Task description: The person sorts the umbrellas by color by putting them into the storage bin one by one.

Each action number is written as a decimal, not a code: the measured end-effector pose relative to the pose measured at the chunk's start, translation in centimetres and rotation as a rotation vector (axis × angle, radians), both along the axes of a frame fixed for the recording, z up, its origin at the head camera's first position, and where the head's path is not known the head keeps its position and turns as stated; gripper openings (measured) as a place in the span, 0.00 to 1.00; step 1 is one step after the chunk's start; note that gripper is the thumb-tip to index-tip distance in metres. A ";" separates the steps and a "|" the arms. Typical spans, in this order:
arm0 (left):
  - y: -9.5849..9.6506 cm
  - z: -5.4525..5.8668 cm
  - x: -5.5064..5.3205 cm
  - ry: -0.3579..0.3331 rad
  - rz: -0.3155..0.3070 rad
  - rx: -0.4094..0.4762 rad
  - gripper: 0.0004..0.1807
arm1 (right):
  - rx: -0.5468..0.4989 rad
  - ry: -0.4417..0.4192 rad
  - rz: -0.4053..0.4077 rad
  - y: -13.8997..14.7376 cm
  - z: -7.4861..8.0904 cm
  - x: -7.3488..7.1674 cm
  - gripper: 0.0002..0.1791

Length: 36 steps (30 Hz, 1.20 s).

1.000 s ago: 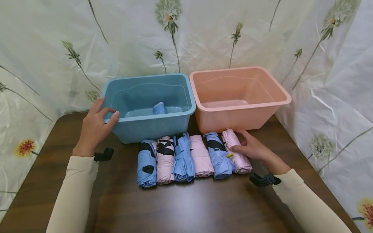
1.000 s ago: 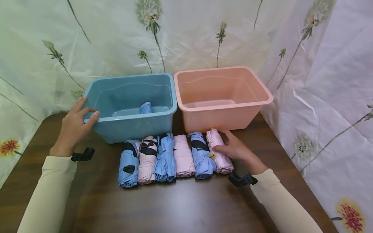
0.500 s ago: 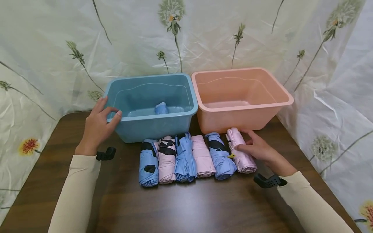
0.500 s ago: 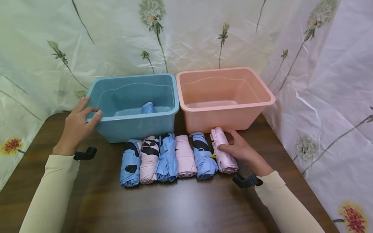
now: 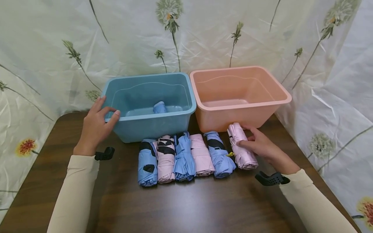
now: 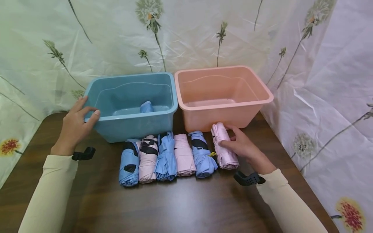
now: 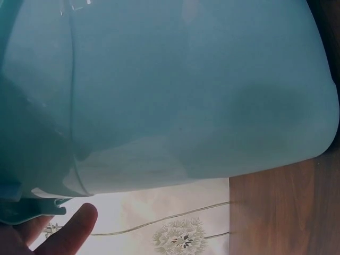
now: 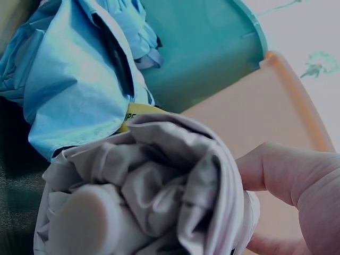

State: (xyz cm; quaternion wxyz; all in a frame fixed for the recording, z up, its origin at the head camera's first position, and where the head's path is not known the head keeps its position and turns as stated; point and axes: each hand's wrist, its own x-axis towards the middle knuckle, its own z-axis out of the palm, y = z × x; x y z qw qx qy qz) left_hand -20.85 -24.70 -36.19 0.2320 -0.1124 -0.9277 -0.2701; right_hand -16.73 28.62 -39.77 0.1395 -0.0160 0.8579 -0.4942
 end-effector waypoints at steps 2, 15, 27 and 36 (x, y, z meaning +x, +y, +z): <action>-0.1 0.1 0.1 -0.005 0.004 -0.002 0.26 | -0.005 -0.001 -0.001 0.0 0.1 0.0 0.45; -0.3 0.0 0.2 -0.012 0.013 -0.013 0.27 | 0.010 0.002 -0.022 0.1 1.0 0.0 0.44; 0.0 0.0 0.1 -0.010 -0.008 -0.010 0.26 | 0.000 -0.001 -0.036 0.2 1.8 0.8 0.44; 0.0 0.0 0.0 -0.008 -0.001 -0.004 0.26 | -0.005 0.007 -0.032 0.4 2.6 0.8 0.43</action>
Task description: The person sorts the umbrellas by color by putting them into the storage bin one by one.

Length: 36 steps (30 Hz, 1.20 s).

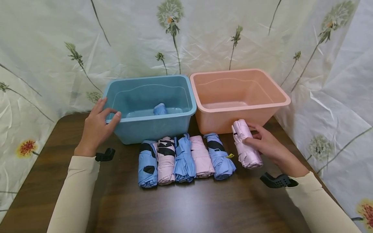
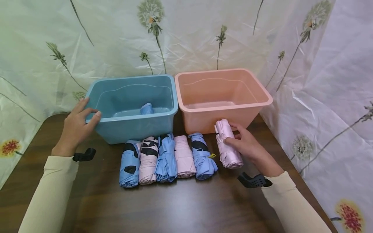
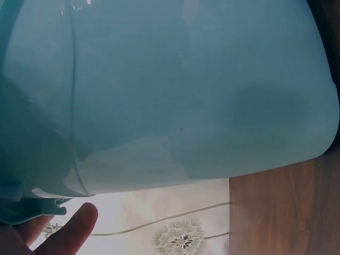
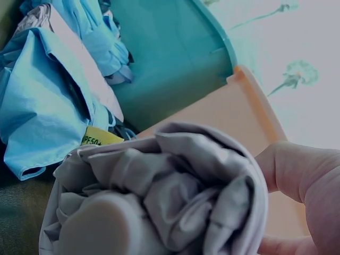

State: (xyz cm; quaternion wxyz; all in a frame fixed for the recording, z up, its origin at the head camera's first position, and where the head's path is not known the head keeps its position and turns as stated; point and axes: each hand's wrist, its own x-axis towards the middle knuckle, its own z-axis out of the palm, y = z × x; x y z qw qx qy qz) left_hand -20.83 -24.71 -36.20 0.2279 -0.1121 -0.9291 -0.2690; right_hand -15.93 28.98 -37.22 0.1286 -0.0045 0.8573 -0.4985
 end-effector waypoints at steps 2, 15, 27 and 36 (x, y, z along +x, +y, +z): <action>0.0 0.1 0.0 -0.004 0.001 -0.001 0.27 | -0.001 0.004 -0.001 0.0 0.2 0.1 0.43; -0.1 -0.1 0.1 -0.020 -0.007 -0.004 0.26 | -0.033 0.073 0.011 0.1 1.6 1.3 0.41; 0.1 0.0 0.1 -0.012 -0.013 -0.003 0.26 | -0.045 0.088 0.012 -0.1 2.9 2.1 0.41; 0.0 -0.1 0.0 -0.024 -0.009 -0.004 0.26 | -0.100 0.128 0.051 -0.5 3.7 2.4 0.39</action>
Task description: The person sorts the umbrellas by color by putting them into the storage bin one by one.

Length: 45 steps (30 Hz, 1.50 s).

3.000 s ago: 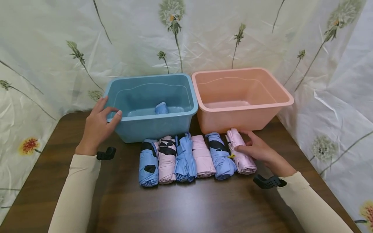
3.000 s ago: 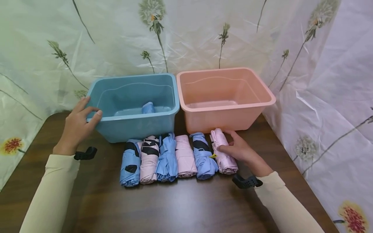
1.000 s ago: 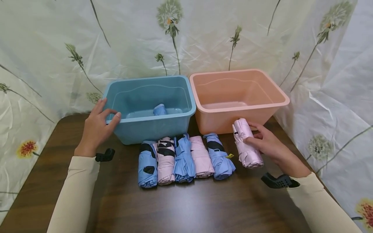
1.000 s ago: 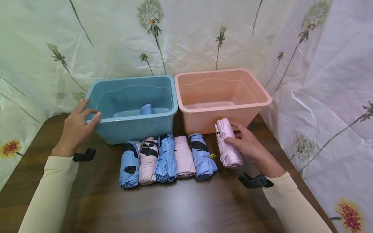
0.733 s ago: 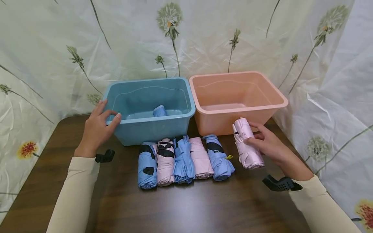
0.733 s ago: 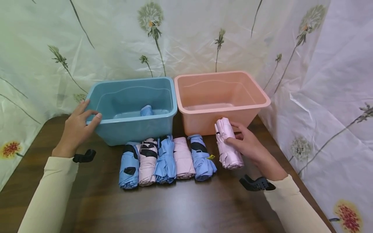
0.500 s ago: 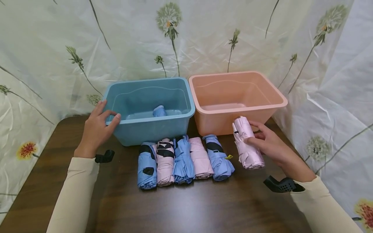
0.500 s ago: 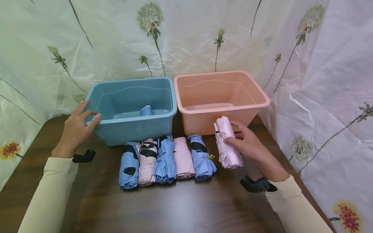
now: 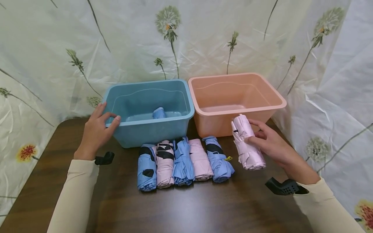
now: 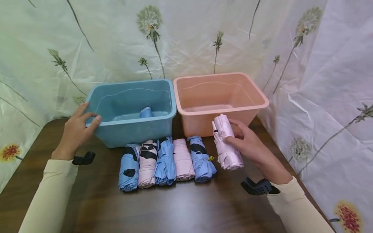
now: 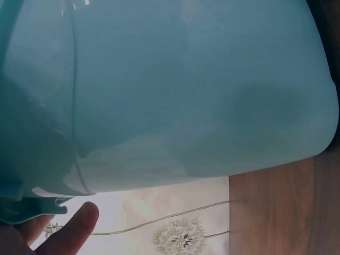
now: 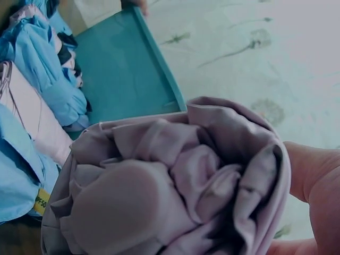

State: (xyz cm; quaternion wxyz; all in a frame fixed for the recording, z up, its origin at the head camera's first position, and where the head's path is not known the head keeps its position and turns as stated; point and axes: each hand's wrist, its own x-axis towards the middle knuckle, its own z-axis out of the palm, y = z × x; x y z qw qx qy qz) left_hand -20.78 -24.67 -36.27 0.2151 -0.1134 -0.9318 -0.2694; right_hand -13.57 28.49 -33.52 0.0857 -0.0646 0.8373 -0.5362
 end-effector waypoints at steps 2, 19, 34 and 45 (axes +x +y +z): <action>0.0 0.0 0.0 0.004 0.001 -0.004 0.26 | -0.007 0.002 0.000 0.0 0.2 0.1 0.39; 0.2 0.0 0.1 0.005 0.006 -0.003 0.27 | -0.064 0.060 -0.024 0.2 1.8 0.0 0.33; 0.1 -0.1 0.2 0.023 0.014 -0.011 0.27 | -0.037 0.045 -0.060 0.7 3.6 -0.4 0.34; 0.1 -0.1 0.1 0.022 0.007 -0.010 0.27 | -0.068 0.067 -0.054 0.7 4.5 -1.1 0.32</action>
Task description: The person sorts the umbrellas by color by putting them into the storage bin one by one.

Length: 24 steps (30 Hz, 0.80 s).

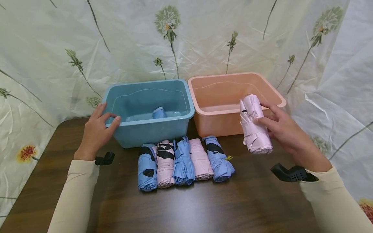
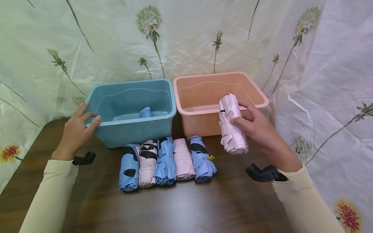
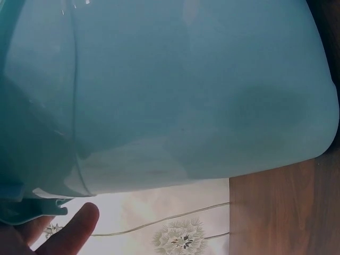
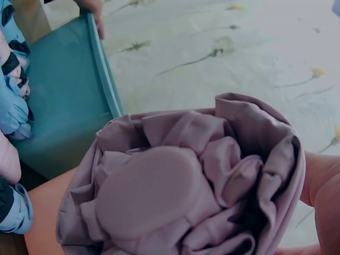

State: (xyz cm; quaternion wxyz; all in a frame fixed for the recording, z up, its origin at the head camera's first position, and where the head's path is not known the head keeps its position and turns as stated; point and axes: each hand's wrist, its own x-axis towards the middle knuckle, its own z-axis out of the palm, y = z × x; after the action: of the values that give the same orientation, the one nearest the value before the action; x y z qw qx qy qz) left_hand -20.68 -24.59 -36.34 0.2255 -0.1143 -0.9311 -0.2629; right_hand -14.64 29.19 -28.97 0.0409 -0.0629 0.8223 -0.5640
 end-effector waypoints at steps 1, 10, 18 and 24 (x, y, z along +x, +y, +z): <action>0.0 0.0 0.0 0.002 -0.001 -0.001 0.27 | 0.012 -0.001 -0.007 0.0 0.1 0.0 0.32; 0.0 -0.2 0.0 0.004 -0.014 0.012 0.26 | 0.026 -0.007 -0.045 -0.4 1.1 -1.0 0.34; 0.2 -0.1 -0.1 -0.001 -0.021 0.013 0.26 | -0.008 -0.017 -0.094 -0.8 1.7 -2.0 0.35; 0.1 0.0 0.1 0.014 -0.017 0.010 0.25 | -0.039 -0.043 -0.105 -1.3 2.1 -3.0 0.37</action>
State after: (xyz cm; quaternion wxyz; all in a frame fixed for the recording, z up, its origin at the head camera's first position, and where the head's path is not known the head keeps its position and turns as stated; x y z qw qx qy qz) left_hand -20.59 -24.54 -36.35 0.2302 -0.1231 -0.9272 -0.2685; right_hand -17.62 27.90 -26.91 0.0278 -0.0084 0.8124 -0.5824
